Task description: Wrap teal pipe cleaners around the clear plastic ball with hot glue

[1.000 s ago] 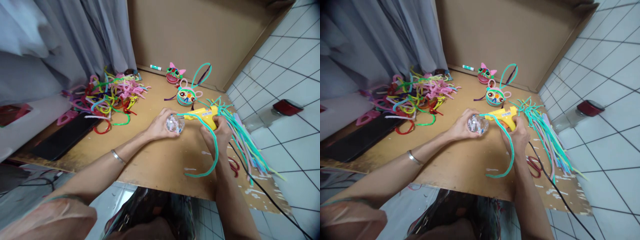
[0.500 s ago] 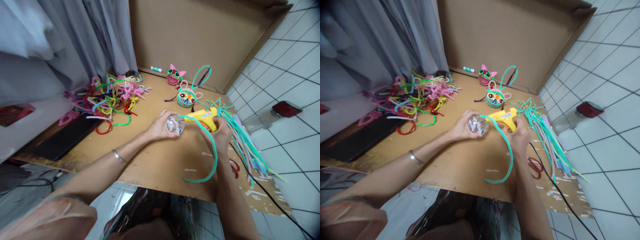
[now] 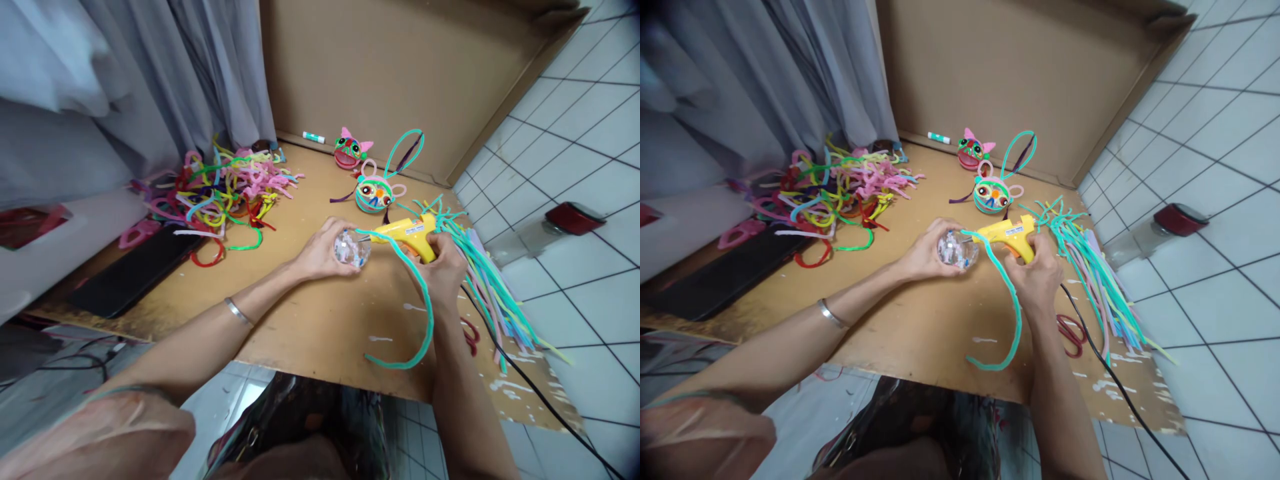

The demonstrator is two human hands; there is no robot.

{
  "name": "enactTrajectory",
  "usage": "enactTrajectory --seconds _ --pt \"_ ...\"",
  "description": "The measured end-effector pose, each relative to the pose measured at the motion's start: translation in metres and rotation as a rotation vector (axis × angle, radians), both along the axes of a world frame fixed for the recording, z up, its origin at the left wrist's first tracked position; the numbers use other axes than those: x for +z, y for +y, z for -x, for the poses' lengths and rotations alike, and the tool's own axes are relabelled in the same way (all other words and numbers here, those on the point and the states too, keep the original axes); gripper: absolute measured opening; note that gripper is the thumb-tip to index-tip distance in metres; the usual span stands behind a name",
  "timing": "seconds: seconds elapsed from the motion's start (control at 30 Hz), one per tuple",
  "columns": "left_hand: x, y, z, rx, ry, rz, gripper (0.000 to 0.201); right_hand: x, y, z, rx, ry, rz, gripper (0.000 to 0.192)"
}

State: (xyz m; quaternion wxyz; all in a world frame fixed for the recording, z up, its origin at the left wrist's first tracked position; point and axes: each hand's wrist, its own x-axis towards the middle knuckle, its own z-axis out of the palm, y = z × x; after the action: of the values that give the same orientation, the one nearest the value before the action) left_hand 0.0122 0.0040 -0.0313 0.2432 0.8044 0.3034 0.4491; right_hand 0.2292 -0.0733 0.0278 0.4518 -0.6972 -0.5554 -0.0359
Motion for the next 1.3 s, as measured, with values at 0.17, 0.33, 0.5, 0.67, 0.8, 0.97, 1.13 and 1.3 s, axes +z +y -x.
enactTrajectory --seconds 0.17,0.33,0.5,0.67,0.8,0.97,1.13,1.3 --pt "0.001 0.000 0.000 0.006 0.006 0.002 0.076 0.002 0.000 0.000 -0.004 -0.016 -0.003 0.033" --pt "0.001 -0.001 0.000 -0.001 0.001 -0.012 0.075 0.001 0.000 0.002 -0.018 -0.040 -0.034 0.033" --pt "0.002 -0.002 0.000 -0.003 0.005 -0.003 0.074 -0.005 0.002 0.001 -0.034 -0.061 -0.043 0.032" --pt "0.002 -0.002 0.000 0.001 0.010 0.008 0.075 -0.005 0.000 -0.001 -0.016 -0.067 -0.020 0.033" --pt "0.003 -0.002 0.000 0.006 0.019 0.022 0.075 -0.001 -0.001 0.000 -0.030 -0.066 -0.004 0.033" --pt "0.002 -0.001 0.000 0.003 0.014 0.010 0.075 -0.002 0.000 0.001 -0.062 -0.072 -0.033 0.033" --pt "0.000 0.000 0.000 0.007 0.015 -0.002 0.076 -0.008 0.001 -0.002 -0.052 -0.096 -0.029 0.033" --pt "-0.001 0.000 0.000 0.000 0.009 0.008 0.076 -0.010 0.004 -0.006 -0.084 -0.087 -0.033 0.037"
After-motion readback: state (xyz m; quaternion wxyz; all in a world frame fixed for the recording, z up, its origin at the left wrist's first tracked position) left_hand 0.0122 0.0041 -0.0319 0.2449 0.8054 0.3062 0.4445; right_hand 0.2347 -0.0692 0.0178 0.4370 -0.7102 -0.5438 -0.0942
